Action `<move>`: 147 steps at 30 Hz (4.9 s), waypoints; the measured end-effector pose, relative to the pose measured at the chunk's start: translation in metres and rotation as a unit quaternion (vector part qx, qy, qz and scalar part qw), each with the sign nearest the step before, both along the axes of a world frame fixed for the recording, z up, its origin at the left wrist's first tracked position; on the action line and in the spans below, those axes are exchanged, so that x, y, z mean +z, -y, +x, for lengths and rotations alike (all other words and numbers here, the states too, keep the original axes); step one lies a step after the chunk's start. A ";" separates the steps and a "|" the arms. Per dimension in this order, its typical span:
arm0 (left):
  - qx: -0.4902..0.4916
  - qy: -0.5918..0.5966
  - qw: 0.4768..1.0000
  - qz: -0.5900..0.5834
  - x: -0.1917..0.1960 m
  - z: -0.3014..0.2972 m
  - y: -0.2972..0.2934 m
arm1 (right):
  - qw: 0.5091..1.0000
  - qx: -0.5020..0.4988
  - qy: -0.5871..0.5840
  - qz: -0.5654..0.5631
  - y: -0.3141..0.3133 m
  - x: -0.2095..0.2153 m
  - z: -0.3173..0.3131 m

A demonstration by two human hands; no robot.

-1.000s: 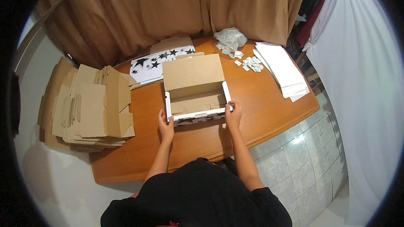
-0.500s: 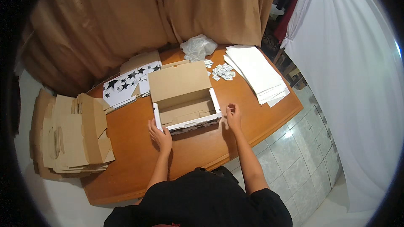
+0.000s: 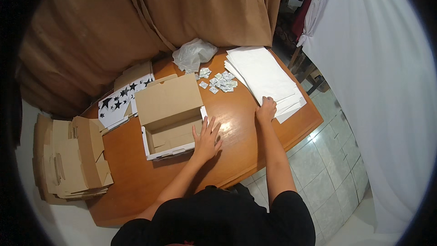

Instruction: The person is assembling shoe boxes, wrapping sandals in tissue paper, and placing them into the boxes.

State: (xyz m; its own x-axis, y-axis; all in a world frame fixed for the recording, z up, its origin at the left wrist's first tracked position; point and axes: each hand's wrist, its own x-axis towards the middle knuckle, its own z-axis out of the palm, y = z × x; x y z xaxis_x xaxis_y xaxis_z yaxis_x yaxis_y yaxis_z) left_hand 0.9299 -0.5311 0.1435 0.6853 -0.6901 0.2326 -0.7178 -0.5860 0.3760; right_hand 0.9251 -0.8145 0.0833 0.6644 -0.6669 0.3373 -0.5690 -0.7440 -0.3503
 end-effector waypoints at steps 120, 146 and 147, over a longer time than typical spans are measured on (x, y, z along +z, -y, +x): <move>0.248 -0.293 0.921 0.064 0.025 -0.054 -0.249 | 0.838 0.489 0.028 0.242 -0.289 0.043 0.007; 0.665 -0.137 0.731 -0.065 -0.015 -0.126 -0.306 | 0.796 0.510 0.107 0.307 -0.401 0.021 0.004; 0.648 -0.138 0.744 -0.088 -0.014 -0.127 -0.312 | 0.790 0.506 0.103 0.329 -0.400 0.021 0.006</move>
